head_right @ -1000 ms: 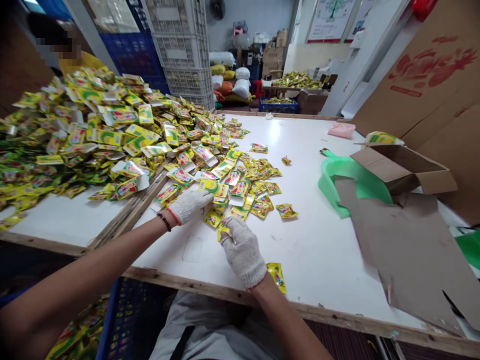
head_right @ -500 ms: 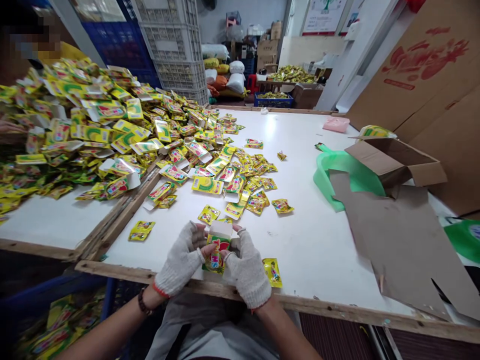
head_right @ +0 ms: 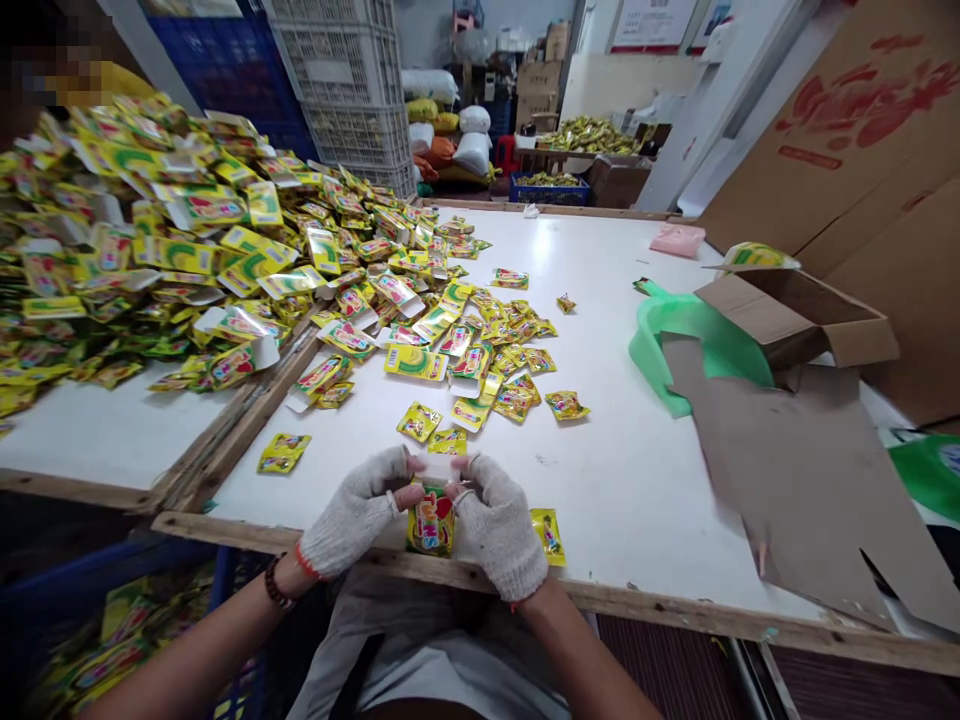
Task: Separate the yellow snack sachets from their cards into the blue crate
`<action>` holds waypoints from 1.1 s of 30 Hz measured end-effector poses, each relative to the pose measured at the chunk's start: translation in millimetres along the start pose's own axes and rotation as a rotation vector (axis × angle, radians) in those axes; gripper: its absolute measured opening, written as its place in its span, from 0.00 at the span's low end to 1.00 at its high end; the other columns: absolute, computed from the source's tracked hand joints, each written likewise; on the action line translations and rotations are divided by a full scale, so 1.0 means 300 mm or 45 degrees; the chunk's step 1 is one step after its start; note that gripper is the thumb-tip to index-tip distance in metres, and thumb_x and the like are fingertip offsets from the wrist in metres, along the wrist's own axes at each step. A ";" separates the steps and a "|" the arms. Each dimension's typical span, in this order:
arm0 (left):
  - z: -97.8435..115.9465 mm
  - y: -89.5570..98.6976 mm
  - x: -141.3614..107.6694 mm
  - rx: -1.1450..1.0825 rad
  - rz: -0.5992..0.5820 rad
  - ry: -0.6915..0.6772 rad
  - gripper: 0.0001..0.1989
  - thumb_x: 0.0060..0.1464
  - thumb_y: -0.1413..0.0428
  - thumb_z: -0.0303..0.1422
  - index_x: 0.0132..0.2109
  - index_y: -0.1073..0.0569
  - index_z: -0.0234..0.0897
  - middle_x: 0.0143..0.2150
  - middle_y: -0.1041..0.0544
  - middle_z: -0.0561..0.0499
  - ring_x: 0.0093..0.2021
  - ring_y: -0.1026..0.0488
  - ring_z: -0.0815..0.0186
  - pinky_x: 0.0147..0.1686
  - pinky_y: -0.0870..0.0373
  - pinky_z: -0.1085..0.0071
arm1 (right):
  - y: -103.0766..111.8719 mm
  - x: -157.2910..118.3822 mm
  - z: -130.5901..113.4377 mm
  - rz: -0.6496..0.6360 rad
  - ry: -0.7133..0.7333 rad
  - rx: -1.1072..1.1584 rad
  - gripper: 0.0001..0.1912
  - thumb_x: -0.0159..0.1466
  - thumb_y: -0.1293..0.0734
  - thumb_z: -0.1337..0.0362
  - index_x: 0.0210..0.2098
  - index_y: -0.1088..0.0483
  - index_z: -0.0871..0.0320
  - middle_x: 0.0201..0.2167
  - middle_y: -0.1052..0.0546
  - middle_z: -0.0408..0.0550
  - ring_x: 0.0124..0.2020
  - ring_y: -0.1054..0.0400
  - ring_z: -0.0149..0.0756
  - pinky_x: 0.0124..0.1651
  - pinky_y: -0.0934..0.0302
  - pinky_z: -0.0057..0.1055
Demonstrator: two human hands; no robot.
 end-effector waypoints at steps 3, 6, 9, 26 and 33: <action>-0.015 0.000 0.010 -0.067 -0.027 0.027 0.17 0.50 0.45 0.31 0.49 0.35 0.36 0.38 0.25 0.50 0.37 0.27 0.66 0.39 0.30 0.68 | -0.004 0.015 -0.005 -0.036 0.029 0.007 0.16 0.57 0.37 0.66 0.46 0.29 0.57 0.41 0.22 0.48 0.40 0.27 0.38 0.42 0.31 0.34; 0.008 0.015 0.008 0.216 0.014 -0.041 0.09 0.52 0.46 0.33 0.39 0.28 0.33 0.35 0.25 0.50 0.36 0.29 0.66 0.38 0.32 0.71 | -0.007 0.008 -0.034 -0.125 0.170 -0.144 0.12 0.58 0.37 0.66 0.39 0.25 0.56 0.37 0.21 0.48 0.38 0.27 0.39 0.43 0.32 0.35; 0.049 0.018 0.007 0.312 -0.087 -0.069 0.14 0.56 0.50 0.37 0.35 0.25 0.31 0.32 0.25 0.49 0.34 0.30 0.66 0.34 0.33 0.72 | -0.004 -0.003 -0.070 -0.185 0.238 -0.155 0.12 0.61 0.38 0.64 0.39 0.24 0.54 0.37 0.21 0.47 0.37 0.27 0.38 0.42 0.32 0.34; 0.065 0.003 -0.108 0.780 -0.266 -0.769 0.13 0.54 0.48 0.28 0.46 0.27 0.35 0.42 0.26 0.42 0.44 0.29 0.61 0.43 0.32 0.67 | 0.012 -0.072 -0.101 -0.571 0.771 -0.430 0.18 0.60 0.40 0.70 0.49 0.30 0.61 0.48 0.27 0.58 0.47 0.31 0.41 0.46 0.33 0.34; 0.147 0.120 -0.131 0.786 0.079 -0.509 0.11 0.55 0.51 0.28 0.43 0.26 0.37 0.37 0.25 0.47 0.37 0.28 0.66 0.35 0.31 0.74 | 0.026 0.087 -0.046 -0.302 0.734 -0.614 0.17 0.60 0.41 0.72 0.47 0.32 0.60 0.45 0.27 0.53 0.46 0.32 0.36 0.48 0.36 0.30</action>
Point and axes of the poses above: each hand's wrist, its own x-axis towards the middle knuckle, its own y-axis out of the back of the hand, z = x × y, the point moved 5 cm from there along x, towards the middle knuckle
